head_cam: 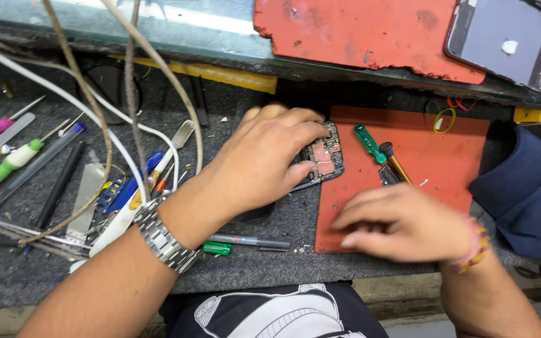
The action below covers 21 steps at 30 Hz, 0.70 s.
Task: The person repairs a smartphone at a workbench. They pry open the phone's back cover with a small tool, work on the internal battery and components with a screwdriver, handle small internal parts, and continue unscrewing and adjusting components inside the opened phone.
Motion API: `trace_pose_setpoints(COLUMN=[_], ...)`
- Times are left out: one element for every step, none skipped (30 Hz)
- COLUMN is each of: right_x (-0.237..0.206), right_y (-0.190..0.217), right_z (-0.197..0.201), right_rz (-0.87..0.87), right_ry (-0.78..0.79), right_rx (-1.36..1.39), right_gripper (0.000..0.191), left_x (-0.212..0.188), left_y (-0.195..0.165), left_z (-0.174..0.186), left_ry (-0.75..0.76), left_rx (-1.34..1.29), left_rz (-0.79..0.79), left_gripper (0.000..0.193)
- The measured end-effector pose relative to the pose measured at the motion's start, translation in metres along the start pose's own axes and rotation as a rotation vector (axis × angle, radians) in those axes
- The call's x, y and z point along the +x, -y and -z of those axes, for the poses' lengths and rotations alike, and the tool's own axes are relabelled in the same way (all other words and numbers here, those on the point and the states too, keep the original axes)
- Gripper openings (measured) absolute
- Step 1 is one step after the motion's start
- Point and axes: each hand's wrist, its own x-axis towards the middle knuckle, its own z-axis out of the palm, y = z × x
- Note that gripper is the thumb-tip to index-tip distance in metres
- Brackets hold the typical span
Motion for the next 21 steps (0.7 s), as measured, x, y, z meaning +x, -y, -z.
trace_pose_setpoints(right_x=[0.005,0.012,0.019,0.024,0.027,0.029,0.029,0.029,0.028,0.027,0.025,0.022,0.018,0.014,0.008,0.001,-0.011,-0.026,-0.038,-0.053,-0.063], right_y=[0.007,0.014,0.021,0.027,0.032,0.036,0.038,0.039,0.039,0.039,0.039,0.038,0.039,0.04,0.042,0.044,0.045,0.048,0.049,0.052,0.055], right_z=[-0.009,-0.021,-0.034,-0.044,-0.052,-0.059,-0.063,-0.064,-0.064,-0.063,-0.063,-0.061,-0.059,-0.058,-0.055,-0.052,-0.044,-0.034,-0.026,-0.015,-0.009], right_rz=[-0.088,0.017,0.125,0.235,0.204,0.172,0.138,0.153,0.169,0.186,0.208,0.23,0.252,0.267,0.281,0.297,0.334,0.394,0.451,0.498,0.539], right_ry=[0.078,0.05,0.022,-0.006,0.013,0.032,0.051,0.038,0.026,0.012,-0.001,-0.013,-0.025,-0.031,-0.036,-0.043,-0.056,-0.078,-0.093,-0.111,-0.127], right_rx=[-0.005,-0.038,-0.075,-0.11,-0.158,-0.204,-0.249,-0.222,-0.194,-0.168,-0.155,-0.143,-0.13,-0.111,-0.092,-0.072,-0.016,0.089,0.172,0.234,0.278], right_gripper=[0.029,0.029,0.029,0.031,0.029,0.028,0.028,0.027,0.027,0.026,0.026,0.026,0.026,0.027,0.027,0.028,0.028,0.028,0.028,0.028,0.028], left_x=[0.0,-0.001,-0.001,-0.002,-0.002,-0.002,-0.002,-0.003,-0.003,-0.002,-0.002,-0.002,-0.002,-0.002,-0.002,-0.002,-0.002,-0.002,-0.002,-0.002,-0.002], left_y=[0.0,0.0,0.0,0.0,0.0,0.0,0.0,0.0,0.0,0.0,0.0,-0.001,-0.001,-0.001,-0.001,-0.002,-0.002,-0.002,-0.002,-0.002,-0.002], left_z=[0.0,0.0,-0.001,-0.001,-0.001,-0.001,-0.001,-0.001,0.0,0.0,0.0,0.0,0.0,0.0,-0.001,-0.001,-0.001,0.0,0.0,0.0,0.0], left_ry=[0.003,-0.009,-0.022,-0.035,-0.04,-0.044,-0.046,-0.04,-0.034,-0.029,-0.026,-0.023,-0.019,-0.019,-0.019,-0.018,-0.019,-0.018,-0.016,-0.017,-0.02], left_rx=[-0.004,0.0,0.007,0.014,0.011,0.006,0.0,-0.001,-0.001,0.0,0.004,0.009,0.012,0.012,0.012,0.012,0.014,0.015,0.015,0.01,0.008], left_rz=[0.009,-0.001,-0.014,-0.027,-0.03,-0.033,-0.036,-0.032,-0.027,-0.024,-0.018,-0.013,-0.006,-0.006,-0.005,-0.004,-0.005,-0.005,-0.005,-0.011,-0.017], left_gripper=[0.043,0.044,0.044,0.044,0.044,0.044,0.044,0.044,0.045,0.045,0.045,0.045,0.044,0.044,0.044,0.044,0.044,0.044,0.044,0.044,0.043])
